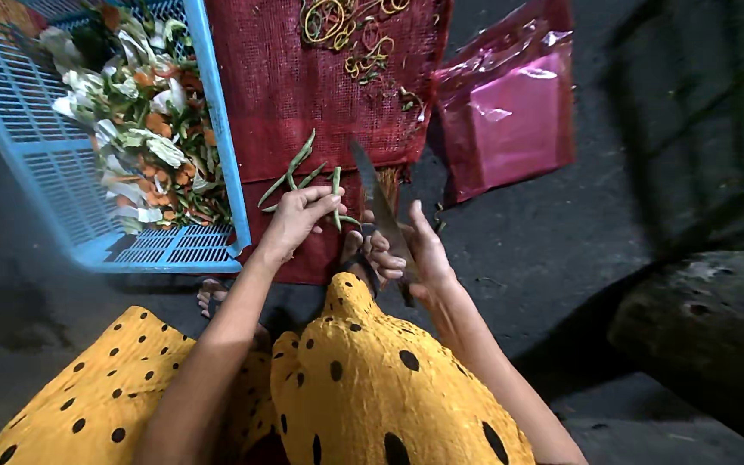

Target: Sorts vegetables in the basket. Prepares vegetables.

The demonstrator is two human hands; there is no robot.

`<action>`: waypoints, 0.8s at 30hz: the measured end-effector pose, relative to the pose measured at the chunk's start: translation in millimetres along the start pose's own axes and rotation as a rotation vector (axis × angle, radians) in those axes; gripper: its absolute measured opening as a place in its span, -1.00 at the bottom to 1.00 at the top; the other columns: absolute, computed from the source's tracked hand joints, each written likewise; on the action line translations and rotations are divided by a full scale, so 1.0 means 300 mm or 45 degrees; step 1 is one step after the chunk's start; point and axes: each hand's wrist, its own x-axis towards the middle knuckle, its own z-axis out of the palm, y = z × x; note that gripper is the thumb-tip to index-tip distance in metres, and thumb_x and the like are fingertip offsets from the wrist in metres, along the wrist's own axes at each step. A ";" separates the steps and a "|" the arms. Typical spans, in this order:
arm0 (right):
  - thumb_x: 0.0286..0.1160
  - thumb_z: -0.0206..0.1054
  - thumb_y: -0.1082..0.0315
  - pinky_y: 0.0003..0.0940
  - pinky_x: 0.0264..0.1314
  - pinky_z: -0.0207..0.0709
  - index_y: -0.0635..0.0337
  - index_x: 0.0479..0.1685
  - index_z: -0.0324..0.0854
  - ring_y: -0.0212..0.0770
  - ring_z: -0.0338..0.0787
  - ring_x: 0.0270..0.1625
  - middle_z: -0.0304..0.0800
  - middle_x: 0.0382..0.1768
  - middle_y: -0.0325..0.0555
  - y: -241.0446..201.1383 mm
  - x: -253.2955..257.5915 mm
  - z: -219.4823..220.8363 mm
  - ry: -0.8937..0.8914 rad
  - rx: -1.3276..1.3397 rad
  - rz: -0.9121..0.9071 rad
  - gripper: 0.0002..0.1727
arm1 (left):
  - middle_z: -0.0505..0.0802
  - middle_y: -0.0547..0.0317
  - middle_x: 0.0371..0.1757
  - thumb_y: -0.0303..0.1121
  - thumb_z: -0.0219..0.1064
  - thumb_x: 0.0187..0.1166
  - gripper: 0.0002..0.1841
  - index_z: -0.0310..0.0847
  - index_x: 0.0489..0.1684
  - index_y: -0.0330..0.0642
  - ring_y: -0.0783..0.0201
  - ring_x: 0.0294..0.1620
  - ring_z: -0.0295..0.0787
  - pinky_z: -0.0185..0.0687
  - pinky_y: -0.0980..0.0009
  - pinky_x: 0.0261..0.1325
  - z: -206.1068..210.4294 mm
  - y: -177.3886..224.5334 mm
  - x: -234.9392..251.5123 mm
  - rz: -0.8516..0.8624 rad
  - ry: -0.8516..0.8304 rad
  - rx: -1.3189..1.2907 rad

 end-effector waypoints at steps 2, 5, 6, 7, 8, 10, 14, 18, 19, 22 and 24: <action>0.83 -0.47 -0.25 -0.67 -0.78 0.17 -0.08 0.19 0.49 -0.53 0.26 -0.79 0.44 -0.64 -0.37 0.021 -0.015 0.018 0.171 -0.298 -0.087 -0.33 | 0.93 0.14 -0.12 -0.34 0.21 0.79 -0.72 0.71 0.27 -0.25 0.40 -0.22 0.82 0.69 0.49 -0.26 -0.001 0.017 -0.006 -0.122 -0.081 -0.191; 0.89 -0.20 -0.05 -0.58 -0.74 0.18 -0.20 0.88 -0.06 -0.47 0.25 -0.73 0.43 -0.56 -0.35 0.040 -0.011 0.024 0.324 -0.634 -0.257 -0.38 | 0.91 0.12 -0.10 -0.36 0.16 0.81 -0.73 0.67 0.27 -0.26 0.36 -0.24 0.84 0.76 0.45 -0.25 0.009 0.023 -0.007 -0.192 -0.107 -0.379; 0.89 -0.17 -0.04 -0.55 -0.73 0.19 -0.21 0.91 -0.16 -0.46 0.26 -0.73 0.43 -0.54 -0.34 0.042 -0.006 0.030 0.335 -0.690 -0.299 -0.34 | 0.90 0.12 -0.11 -0.36 0.15 0.82 -0.73 0.66 0.26 -0.26 0.35 -0.25 0.84 0.78 0.45 -0.25 0.015 0.024 -0.008 -0.200 -0.092 -0.450; 0.88 -0.15 -0.04 -0.55 -0.73 0.20 -0.23 0.92 -0.17 -0.46 0.26 -0.72 0.43 -0.53 -0.34 0.043 0.000 0.037 0.327 -0.737 -0.346 -0.33 | 0.89 0.12 -0.11 -0.37 0.14 0.82 -0.74 0.65 0.25 -0.26 0.34 -0.23 0.86 0.81 0.43 -0.22 0.021 0.027 -0.009 -0.211 -0.066 -0.529; 0.87 -0.12 -0.04 -0.55 -0.71 0.20 -0.23 0.92 -0.09 -0.46 0.26 -0.71 0.43 -0.52 -0.34 0.045 0.005 0.044 0.308 -0.787 -0.406 -0.34 | 0.89 0.12 -0.10 -0.38 0.14 0.81 -0.75 0.65 0.23 -0.25 0.31 -0.21 0.88 0.84 0.40 -0.18 0.029 0.030 -0.011 -0.223 -0.026 -0.616; 0.85 -0.01 0.02 -0.54 -0.67 0.21 -0.18 0.87 0.17 -0.47 0.28 -0.67 0.49 -0.50 -0.33 0.048 0.015 0.059 0.259 -0.875 -0.534 -0.39 | 0.88 0.08 -0.07 -0.39 0.16 0.80 -0.77 0.65 0.21 -0.26 0.25 -0.19 0.90 0.87 0.33 -0.12 0.052 0.033 -0.022 -0.231 0.039 -0.756; 0.85 0.06 0.06 -0.57 -0.66 0.23 -0.16 0.85 0.22 -0.49 0.30 -0.67 0.69 -0.34 -0.29 0.055 0.036 0.076 0.224 -0.877 -0.615 -0.40 | 0.86 0.11 -0.04 -0.28 0.18 0.81 -0.75 0.63 0.23 -0.19 0.30 -0.21 0.87 0.85 0.37 -0.12 0.123 0.018 -0.065 -0.217 0.090 -0.794; 0.89 -0.06 0.03 -0.61 -0.71 0.17 -0.18 0.86 0.18 -0.51 0.26 -0.71 0.66 -0.41 -0.33 0.061 0.036 0.091 0.226 -0.740 -0.599 -0.41 | 0.83 0.12 0.03 -0.24 0.12 0.85 -0.70 0.53 0.39 -0.13 0.35 -0.22 0.84 0.81 0.41 -0.08 0.167 0.021 -0.105 -0.236 0.102 -0.741; 0.89 -0.06 0.02 -0.62 -0.72 0.17 -0.17 0.86 0.18 -0.51 0.25 -0.72 0.64 -0.42 -0.33 0.063 0.035 0.094 0.233 -0.684 -0.583 -0.41 | 0.83 0.11 0.02 -0.25 0.10 0.86 -0.69 0.52 0.41 -0.14 0.34 -0.22 0.84 0.80 0.39 -0.08 0.170 0.021 -0.110 -0.219 0.102 -0.711; 0.88 -0.08 0.00 -0.64 -0.74 0.16 -0.18 0.82 0.21 -0.52 0.24 -0.74 0.62 -0.45 -0.36 0.058 0.032 0.099 0.226 -0.533 -0.508 -0.43 | 0.83 0.06 0.04 -0.30 0.08 0.86 -0.70 0.51 0.40 -0.18 0.30 -0.19 0.86 0.82 0.34 -0.03 0.178 0.018 -0.109 -0.152 0.097 -0.669; 0.87 -0.12 -0.04 -0.64 -0.76 0.13 -0.14 0.62 0.42 -0.52 0.21 -0.77 0.51 -0.59 -0.38 0.055 0.028 0.106 0.230 -0.431 -0.465 -0.50 | 0.84 0.06 0.07 -0.31 0.06 0.87 -0.70 0.50 0.42 -0.17 0.29 -0.18 0.87 0.83 0.34 -0.02 0.181 0.019 -0.112 -0.101 0.078 -0.632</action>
